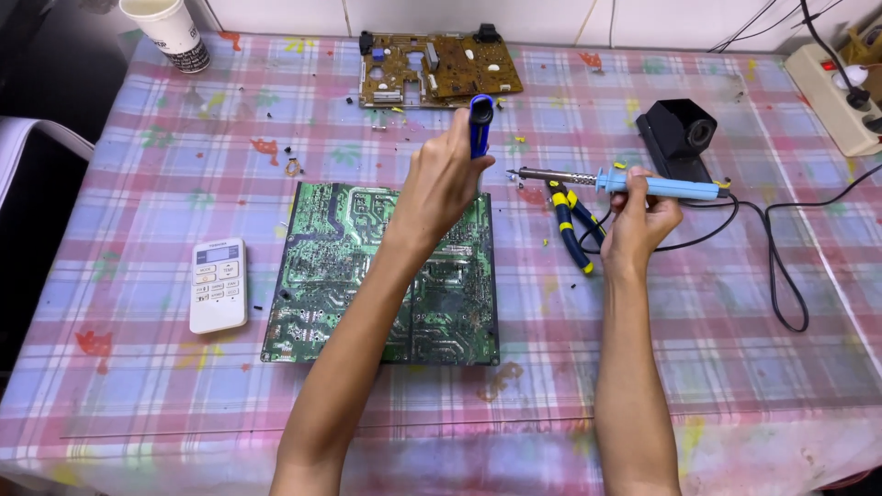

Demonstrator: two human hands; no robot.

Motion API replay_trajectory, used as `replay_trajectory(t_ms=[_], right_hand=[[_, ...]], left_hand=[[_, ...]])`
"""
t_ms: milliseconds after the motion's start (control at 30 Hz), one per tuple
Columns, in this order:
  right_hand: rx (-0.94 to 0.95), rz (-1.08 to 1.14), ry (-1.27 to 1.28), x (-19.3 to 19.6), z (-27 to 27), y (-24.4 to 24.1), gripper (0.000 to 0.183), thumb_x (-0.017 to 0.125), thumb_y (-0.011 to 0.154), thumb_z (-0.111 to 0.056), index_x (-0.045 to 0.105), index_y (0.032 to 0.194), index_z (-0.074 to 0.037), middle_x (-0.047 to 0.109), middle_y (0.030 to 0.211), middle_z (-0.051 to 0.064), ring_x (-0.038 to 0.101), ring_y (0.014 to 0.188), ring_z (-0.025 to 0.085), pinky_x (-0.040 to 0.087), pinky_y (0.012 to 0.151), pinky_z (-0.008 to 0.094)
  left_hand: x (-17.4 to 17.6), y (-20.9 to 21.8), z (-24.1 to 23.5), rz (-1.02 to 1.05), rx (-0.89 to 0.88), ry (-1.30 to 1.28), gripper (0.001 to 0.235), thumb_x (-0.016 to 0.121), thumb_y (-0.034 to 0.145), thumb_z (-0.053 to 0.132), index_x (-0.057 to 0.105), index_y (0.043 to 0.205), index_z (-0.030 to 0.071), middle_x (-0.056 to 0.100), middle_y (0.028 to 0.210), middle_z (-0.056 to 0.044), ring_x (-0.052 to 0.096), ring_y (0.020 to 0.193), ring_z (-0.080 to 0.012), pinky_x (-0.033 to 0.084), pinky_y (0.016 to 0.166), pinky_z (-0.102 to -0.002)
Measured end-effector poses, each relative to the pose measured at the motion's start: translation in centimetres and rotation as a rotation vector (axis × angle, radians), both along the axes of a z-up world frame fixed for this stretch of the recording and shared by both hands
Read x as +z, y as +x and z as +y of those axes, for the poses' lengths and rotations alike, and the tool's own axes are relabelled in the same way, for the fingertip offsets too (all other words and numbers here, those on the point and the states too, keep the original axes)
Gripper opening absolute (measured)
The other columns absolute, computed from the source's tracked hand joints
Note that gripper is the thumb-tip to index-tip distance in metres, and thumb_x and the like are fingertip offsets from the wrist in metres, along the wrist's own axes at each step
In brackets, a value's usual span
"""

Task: The person uses a soldering iron and a desoldering pump to remove solder from a green circuit board. They repeatedly heat solder joints and use the pump to extract molten solder, working across multiple points on the board.

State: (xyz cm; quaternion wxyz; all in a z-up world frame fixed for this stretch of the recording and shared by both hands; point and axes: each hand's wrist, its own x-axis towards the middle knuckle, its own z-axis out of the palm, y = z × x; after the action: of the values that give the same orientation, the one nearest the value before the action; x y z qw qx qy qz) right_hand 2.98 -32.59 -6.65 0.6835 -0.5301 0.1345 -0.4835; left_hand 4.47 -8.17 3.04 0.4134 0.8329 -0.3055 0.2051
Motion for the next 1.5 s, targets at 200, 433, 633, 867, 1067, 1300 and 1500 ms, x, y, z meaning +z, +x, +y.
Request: replay_trajectory(t_ms=[200, 433, 633, 867, 1067, 1300, 1500], right_hand=[[0.046, -0.004, -0.012, -0.3, 0.4, -0.1, 0.008, 0.067, 0.081, -0.004, 0.060, 0.079, -0.002, 0.045, 0.061, 0.004, 0.051, 0.043, 0.010, 0.045, 0.042, 0.020], [0.128, 0.071, -0.127, -0.4, 2.4, -0.3, 0.011, 0.071, 0.082, -0.007, 0.061, 0.081, -0.001, 0.049, 0.062, 0.007, 0.050, 0.043, 0.011, 0.045, 0.042, 0.023], [0.150, 0.074, -0.187, 0.0, 2.8, -0.5, 0.009, 0.068, 0.083, -0.006, 0.061, 0.081, -0.001, 0.051, 0.063, 0.007, 0.050, 0.045, 0.009, 0.045, 0.044, 0.022], [0.160, 0.070, -0.192, -0.2, 2.7, -0.5, 0.009, 0.067, 0.084, -0.006, 0.061, 0.083, 0.000, 0.054, 0.064, 0.009, 0.050, 0.045, 0.010, 0.044, 0.044, 0.022], [0.090, 0.122, -0.127, -1.1, 2.4, 0.2, 0.010, 0.069, 0.081, -0.005, 0.061, 0.077, 0.000, 0.048, 0.058, 0.006, 0.049, 0.042, 0.010, 0.043, 0.040, 0.022], [0.026, 0.169, -0.036, -1.1, 2.8, 0.8, 0.011, 0.069, 0.078, -0.005, 0.060, 0.074, 0.000, 0.047, 0.058, 0.005, 0.048, 0.040, 0.009, 0.043, 0.037, 0.022], [0.035, 0.183, -0.012, -1.7, 2.4, 1.6, 0.017, 0.071, 0.078, -0.007, 0.058, 0.069, 0.000, 0.041, 0.049, 0.007, 0.043, 0.037, 0.010, 0.038, 0.036, 0.023]], left_hand=[[-3.8, 0.5, 1.6, 0.019, -0.035, -0.216, 0.029, 0.063, 0.083, 0.003, 0.045, 0.105, -0.001, 0.064, 0.089, -0.020, 0.066, 0.076, -0.0368, 0.059, 0.062, -0.041], [-2.2, -3.1, 5.3, -0.159, 0.127, -0.330, 0.029, 0.063, 0.085, 0.005, 0.044, 0.108, 0.003, 0.063, 0.095, -0.011, 0.066, 0.083, -0.0301, 0.059, 0.066, -0.032], [-2.5, -3.0, 5.8, -0.181, 0.156, -0.342, 0.029, 0.063, 0.086, 0.009, 0.045, 0.107, 0.003, 0.064, 0.095, -0.010, 0.065, 0.083, -0.0296, 0.058, 0.065, -0.031], [-2.3, -3.3, 5.9, -0.162, 0.161, -0.341, 0.028, 0.063, 0.086, 0.008, 0.045, 0.107, 0.003, 0.064, 0.095, -0.010, 0.065, 0.084, -0.0291, 0.058, 0.066, -0.031], [-3.0, -2.7, 5.8, -0.152, 0.168, -0.360, 0.029, 0.063, 0.086, 0.010, 0.044, 0.107, 0.003, 0.063, 0.092, -0.012, 0.064, 0.087, -0.0311, 0.057, 0.071, -0.037], [-4.3, -2.3, 6.0, -0.119, 0.074, -0.605, 0.023, 0.038, 0.096, 0.017, 0.031, 0.115, 0.007, 0.053, 0.078, -0.005, 0.058, 0.065, -0.0158, 0.052, 0.059, -0.031], [-4.4, -2.7, 6.4, -0.231, 0.229, -0.384, 0.053, 0.047, 0.079, 0.065, 0.062, 0.080, 0.014, 0.041, 0.046, 0.003, 0.041, 0.039, -0.0134, 0.039, 0.042, -0.025]])
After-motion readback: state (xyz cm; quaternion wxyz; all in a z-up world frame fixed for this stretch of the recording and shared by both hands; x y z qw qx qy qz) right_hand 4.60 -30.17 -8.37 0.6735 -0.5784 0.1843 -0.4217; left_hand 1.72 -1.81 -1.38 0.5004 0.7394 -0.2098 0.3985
